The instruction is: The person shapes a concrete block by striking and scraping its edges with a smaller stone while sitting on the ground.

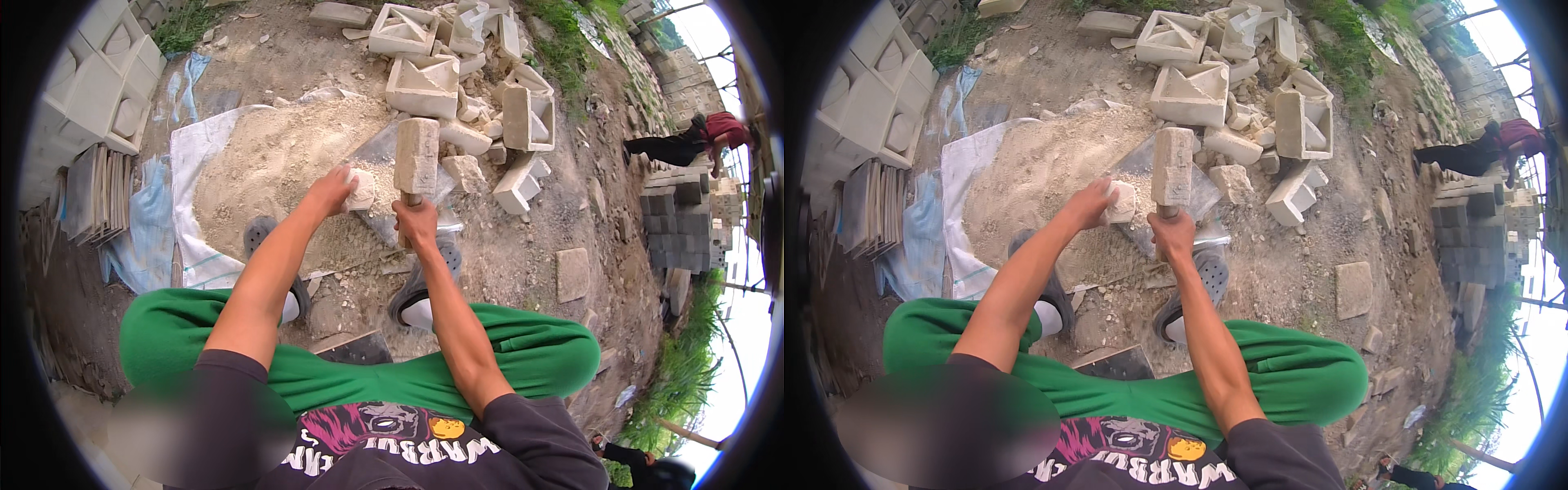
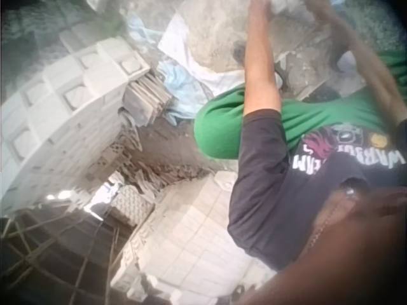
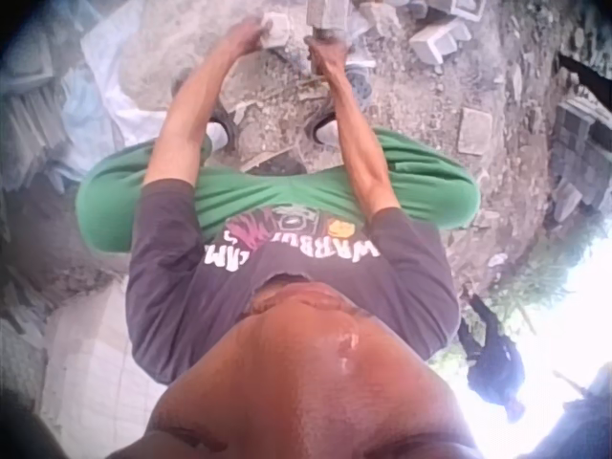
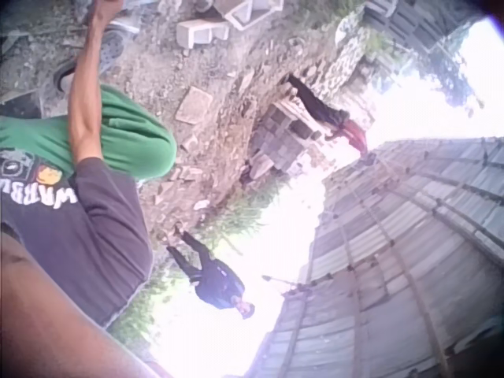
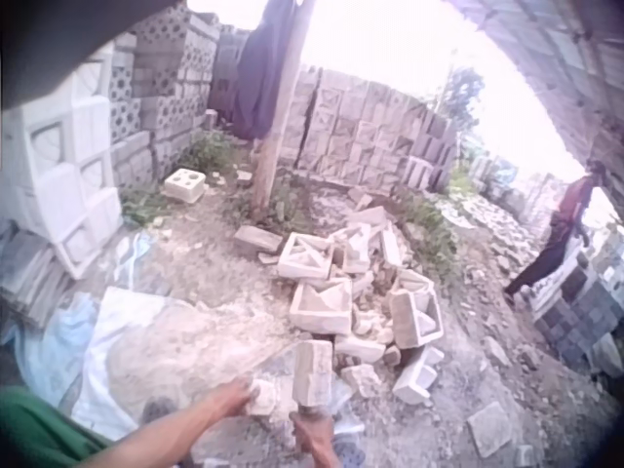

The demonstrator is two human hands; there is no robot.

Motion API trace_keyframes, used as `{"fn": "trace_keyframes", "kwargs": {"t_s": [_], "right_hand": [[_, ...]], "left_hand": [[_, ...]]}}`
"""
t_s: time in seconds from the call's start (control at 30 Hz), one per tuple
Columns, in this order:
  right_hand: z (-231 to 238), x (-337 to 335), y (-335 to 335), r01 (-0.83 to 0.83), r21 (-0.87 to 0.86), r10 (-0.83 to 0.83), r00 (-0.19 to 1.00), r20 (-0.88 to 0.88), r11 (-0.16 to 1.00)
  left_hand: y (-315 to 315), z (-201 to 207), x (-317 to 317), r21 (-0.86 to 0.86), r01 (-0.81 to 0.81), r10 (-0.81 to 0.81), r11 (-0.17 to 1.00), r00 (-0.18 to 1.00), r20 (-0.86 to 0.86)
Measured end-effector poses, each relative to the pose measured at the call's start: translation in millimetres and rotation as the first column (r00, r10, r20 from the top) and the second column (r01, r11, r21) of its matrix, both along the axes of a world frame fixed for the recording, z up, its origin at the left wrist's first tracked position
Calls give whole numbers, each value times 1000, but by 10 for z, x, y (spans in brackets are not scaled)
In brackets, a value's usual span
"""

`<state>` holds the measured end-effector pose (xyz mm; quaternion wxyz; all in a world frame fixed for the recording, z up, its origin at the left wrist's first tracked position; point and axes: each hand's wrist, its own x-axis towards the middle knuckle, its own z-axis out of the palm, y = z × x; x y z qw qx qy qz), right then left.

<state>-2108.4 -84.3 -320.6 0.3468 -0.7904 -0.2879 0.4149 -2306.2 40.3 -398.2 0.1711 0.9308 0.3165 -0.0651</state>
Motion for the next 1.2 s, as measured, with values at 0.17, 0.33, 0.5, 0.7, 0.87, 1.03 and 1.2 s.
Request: {"fn": "trace_keyframes", "kwargs": {"t_s": [0.17,0.33,0.5,0.7,0.87,1.03,1.2], "right_hand": [[-360,-114,-51,53,320,-66,997,32,946],[-586,-69,-139,-118,-227,122,993,5,967],[-82,-15,109,-81,99,64,984,167,992],[-222,-212,6,-125,226,35,931,362,966],[-668,217,-45,-217,-308,296,925,239,926],[-40,13,68,-105,58,100,992,72,993],[-307,-60,-57,-165,-83,181,948,261,983]], "left_hand": [[21,66,102,-38,-14,13,999,1000,-14],[-7,45,52,-29,-41,41,999,999,-14],[-1,-93,-28,-26,-51,53,998,996,70],[-22,41,86,-50,-122,121,991,992,-24],[-28,72,179,-63,-107,107,992,994,-8],[-50,-35,44,-48,-118,119,992,992,30],[-25,-70,97,-21,-95,95,995,995,9]]}}
